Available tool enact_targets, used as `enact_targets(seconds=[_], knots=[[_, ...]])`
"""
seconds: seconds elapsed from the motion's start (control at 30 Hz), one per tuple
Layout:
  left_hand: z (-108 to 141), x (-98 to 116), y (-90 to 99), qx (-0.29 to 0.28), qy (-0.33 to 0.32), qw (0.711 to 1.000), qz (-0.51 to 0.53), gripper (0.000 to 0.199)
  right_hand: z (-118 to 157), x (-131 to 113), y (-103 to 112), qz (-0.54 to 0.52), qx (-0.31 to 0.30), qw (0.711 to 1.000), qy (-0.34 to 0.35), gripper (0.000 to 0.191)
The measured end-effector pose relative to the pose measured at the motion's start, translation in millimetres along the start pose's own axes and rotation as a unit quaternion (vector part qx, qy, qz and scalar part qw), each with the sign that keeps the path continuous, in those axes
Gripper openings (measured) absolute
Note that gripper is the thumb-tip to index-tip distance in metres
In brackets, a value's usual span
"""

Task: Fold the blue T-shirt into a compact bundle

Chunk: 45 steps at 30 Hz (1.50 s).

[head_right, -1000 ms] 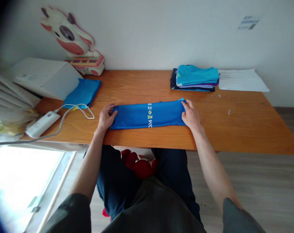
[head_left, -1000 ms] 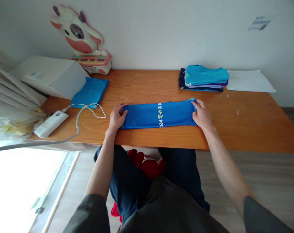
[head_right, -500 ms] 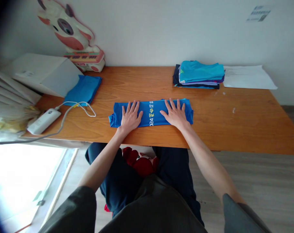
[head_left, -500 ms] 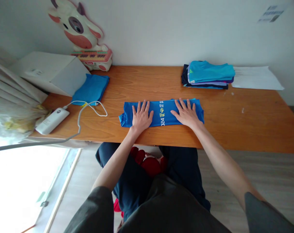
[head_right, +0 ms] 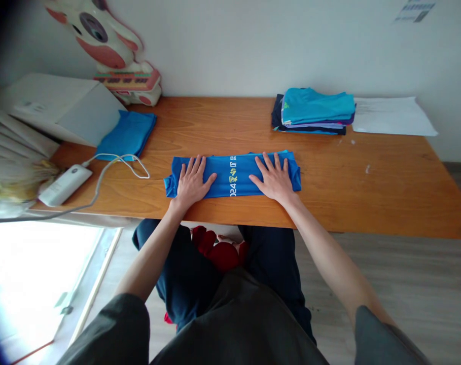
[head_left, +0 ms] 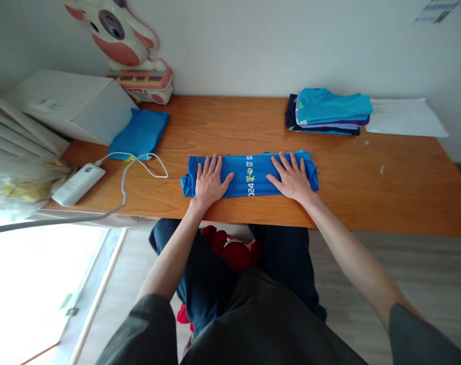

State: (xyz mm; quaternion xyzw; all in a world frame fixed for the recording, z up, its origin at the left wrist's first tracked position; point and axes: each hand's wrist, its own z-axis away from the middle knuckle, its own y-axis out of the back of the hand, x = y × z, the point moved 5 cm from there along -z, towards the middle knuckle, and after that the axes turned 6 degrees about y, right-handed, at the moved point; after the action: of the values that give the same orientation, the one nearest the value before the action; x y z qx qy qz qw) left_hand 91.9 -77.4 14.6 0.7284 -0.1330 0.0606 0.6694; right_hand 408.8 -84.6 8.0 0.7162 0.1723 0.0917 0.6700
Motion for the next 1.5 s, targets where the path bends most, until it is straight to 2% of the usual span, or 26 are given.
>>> enact_targets(seconds=[0.23,0.4,0.53,0.7,0.8,0.9,1.07,1.3,1.4,1.5], knots=[[22.3,-17.0,6.6,0.006,0.015,1.0,-0.014,0.092,5.4,-19.3,-4.0,0.001,0.0,1.0,0.024,0.086],[25.8,-24.6,10.8,-0.009,0.006,1.0,-0.015,0.095,8.2,-25.4,-3.5,-0.002,-0.006,1.0,0.026,0.086],[27.3,-31.6,13.1,0.01,0.017,1.0,-0.018,0.099,3.2,-18.2,-3.7,-0.007,-0.016,0.999,0.027,0.087],[32.4,-40.4,14.7,-0.003,0.022,1.0,-0.01,0.106,2.6,11.4,-4.3,-0.02,-0.043,0.997,0.053,0.08],[34.5,-42.0,17.0,0.003,0.017,1.0,-0.007,0.105,10.0,25.4,-2.6,-0.01,-0.013,0.999,0.041,0.079],[35.9,-42.3,17.1,0.007,0.018,1.0,-0.006,0.105,22.6,24.5,-1.7,-0.001,0.014,0.999,0.032,0.08],[39.9,-41.1,14.6,0.004,0.019,1.0,-0.01,0.107,35.8,14.5,-0.2,0.001,0.023,0.999,0.034,0.079],[55.7,-36.4,17.6,0.011,0.023,1.0,-0.01,0.102,39.3,15.8,6.1,-0.002,0.007,0.999,0.04,0.081],[59.7,-33.5,19.8,0.013,0.024,1.0,0.001,0.1,36.1,2.3,14.8,0.001,-0.004,1.0,0.021,0.081],[60.0,-32.3,20.6,0.008,0.027,1.0,0.001,0.099,19.2,-46.1,24.4,-0.019,0.025,0.998,0.047,0.077]])
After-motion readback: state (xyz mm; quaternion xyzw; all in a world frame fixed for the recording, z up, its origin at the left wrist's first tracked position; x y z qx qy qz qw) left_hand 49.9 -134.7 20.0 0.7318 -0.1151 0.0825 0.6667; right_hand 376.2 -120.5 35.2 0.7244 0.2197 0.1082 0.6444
